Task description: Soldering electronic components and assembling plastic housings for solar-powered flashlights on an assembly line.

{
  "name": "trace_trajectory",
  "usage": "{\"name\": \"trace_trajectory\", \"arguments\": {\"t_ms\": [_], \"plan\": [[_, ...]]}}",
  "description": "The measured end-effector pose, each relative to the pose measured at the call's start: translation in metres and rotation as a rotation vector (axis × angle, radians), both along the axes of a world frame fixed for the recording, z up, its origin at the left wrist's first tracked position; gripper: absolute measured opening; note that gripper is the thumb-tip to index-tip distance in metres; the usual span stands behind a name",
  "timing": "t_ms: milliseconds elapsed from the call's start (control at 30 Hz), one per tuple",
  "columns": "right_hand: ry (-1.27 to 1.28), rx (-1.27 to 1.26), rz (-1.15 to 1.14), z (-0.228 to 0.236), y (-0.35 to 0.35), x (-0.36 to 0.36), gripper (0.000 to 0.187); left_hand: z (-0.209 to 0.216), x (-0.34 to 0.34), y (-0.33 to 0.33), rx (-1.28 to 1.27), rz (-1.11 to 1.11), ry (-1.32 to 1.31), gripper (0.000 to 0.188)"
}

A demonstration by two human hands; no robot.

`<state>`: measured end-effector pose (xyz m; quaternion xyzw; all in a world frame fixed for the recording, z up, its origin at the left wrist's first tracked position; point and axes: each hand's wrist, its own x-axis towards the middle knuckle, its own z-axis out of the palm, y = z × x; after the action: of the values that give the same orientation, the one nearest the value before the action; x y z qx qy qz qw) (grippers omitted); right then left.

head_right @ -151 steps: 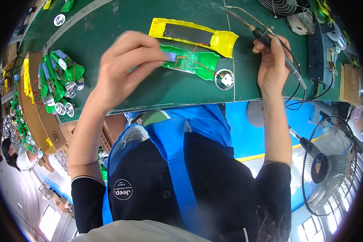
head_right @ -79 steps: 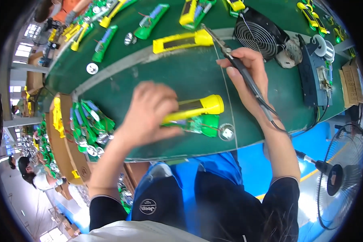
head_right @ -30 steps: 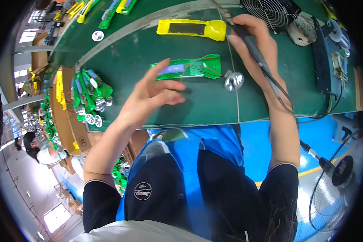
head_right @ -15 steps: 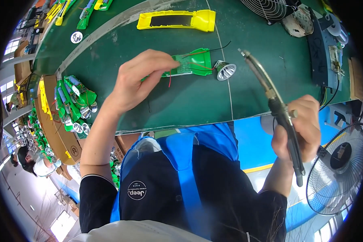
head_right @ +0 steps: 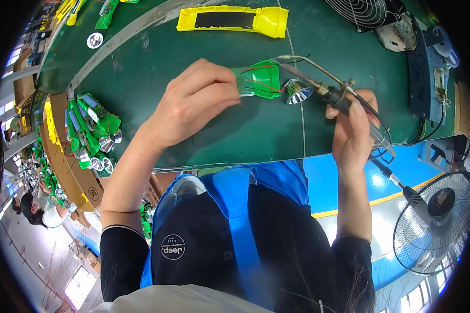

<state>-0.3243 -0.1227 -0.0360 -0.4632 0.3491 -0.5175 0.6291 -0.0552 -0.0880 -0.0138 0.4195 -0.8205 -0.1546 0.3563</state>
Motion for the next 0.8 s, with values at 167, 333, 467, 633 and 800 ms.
{"name": "trace_trajectory", "arguments": {"t_ms": [167,333,467,633,800], "plan": [[0.173,-0.069,0.014,0.005,0.001,0.011,0.023,-0.004,-0.006,0.001,0.075,0.135,0.101,0.018],[0.18,-0.03,-0.023,0.006,0.001,0.012,0.022,-0.001,-0.01,0.003,0.193,0.269,0.231,0.012],[0.387,-0.209,0.094,0.006,-0.001,0.013,0.02,0.005,-0.011,0.007,0.199,0.288,0.116,0.011],[0.415,-0.148,0.064,0.011,0.001,0.016,0.019,0.021,-0.019,0.0,0.284,0.307,-0.117,0.011],[0.451,-0.191,0.117,0.009,-0.001,0.015,0.023,0.024,-0.019,-0.003,0.311,0.315,-0.169,0.012]]}}
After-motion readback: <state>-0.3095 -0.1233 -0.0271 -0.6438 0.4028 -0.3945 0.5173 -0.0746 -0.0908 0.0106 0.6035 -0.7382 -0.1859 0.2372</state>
